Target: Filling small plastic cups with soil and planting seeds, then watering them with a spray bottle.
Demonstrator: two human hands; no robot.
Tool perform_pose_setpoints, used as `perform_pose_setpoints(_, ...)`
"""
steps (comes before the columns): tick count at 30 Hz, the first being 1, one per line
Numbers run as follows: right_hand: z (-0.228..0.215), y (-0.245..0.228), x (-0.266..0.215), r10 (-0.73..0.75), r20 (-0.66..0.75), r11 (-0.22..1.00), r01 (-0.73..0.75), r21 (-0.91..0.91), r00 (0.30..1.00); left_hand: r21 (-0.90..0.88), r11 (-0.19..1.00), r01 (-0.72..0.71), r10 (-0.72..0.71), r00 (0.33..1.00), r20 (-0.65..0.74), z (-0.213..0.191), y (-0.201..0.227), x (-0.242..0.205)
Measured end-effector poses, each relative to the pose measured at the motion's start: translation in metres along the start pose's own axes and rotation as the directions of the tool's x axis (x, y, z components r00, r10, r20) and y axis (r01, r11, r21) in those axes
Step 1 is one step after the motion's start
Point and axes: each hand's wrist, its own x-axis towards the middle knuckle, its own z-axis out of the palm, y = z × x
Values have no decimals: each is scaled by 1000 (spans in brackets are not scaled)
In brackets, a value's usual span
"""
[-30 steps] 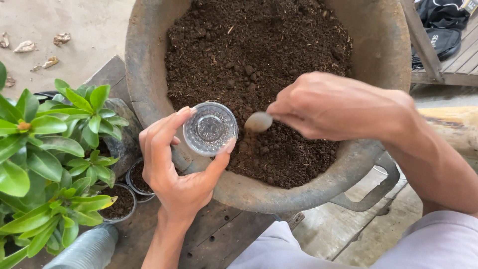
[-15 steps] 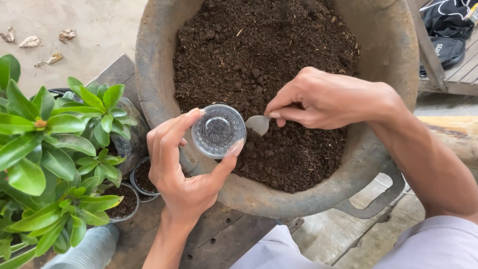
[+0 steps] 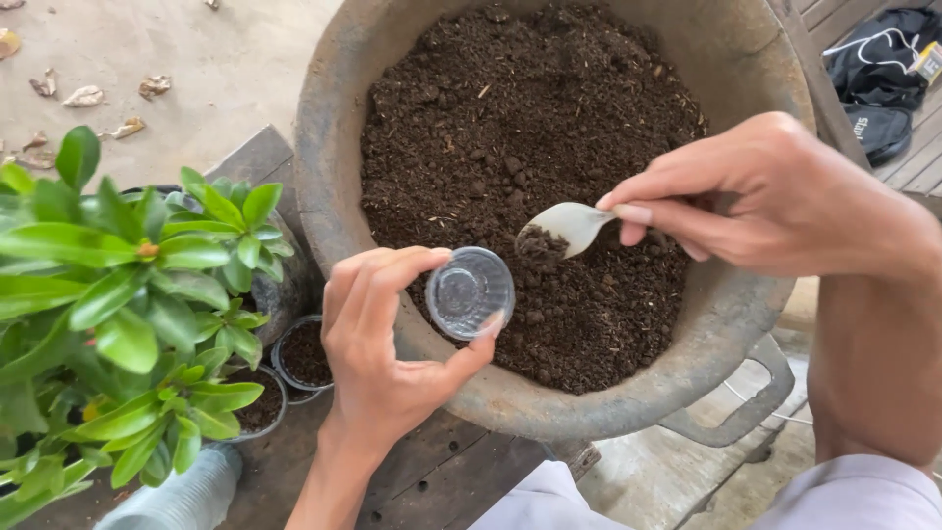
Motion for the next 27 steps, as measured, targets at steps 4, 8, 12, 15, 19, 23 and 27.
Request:
perform_pose_setpoints(4, 5, -20, -3, -152, -82, 987, 147, -61, 985, 23, 999, 27, -28, 998, 54, -1, -1, -1)
perform_pose_setpoints(8, 37, -38, -4, -403, -5, 873, 382, -304, 915, 8, 1000, 26, -26, 997, 77, -3, -1, 0)
perform_pose_setpoints(12, 47, -55, -17, -451, 41, 775, 414, -478, 892, 12, 999, 31, -32, 996, 83, -5, -2, 0)
perform_pose_setpoints(15, 39, -63, -25, -485, 10, 697, 393, -600, 875, 0, 1000, 19, -19, 995, 94, -6, -2, 1)
perform_pose_setpoints(19, 47, -62, -19, -463, 58, 710, 409, -573, 884, 14, 1000, 21, -23, 993, 119, -8, 0, 1)
perform_pose_setpoints(23, 45, -67, -16, -445, 56, 723, 395, -567, 894, 24, 1000, 15, -18, 993, 121, -6, 0, 1)
perform_pose_setpoints(27, 45, -64, -18, -417, 63, 729, 375, -573, 907, 17, 1000, 14, -16, 992, 123, -5, 0, 1)
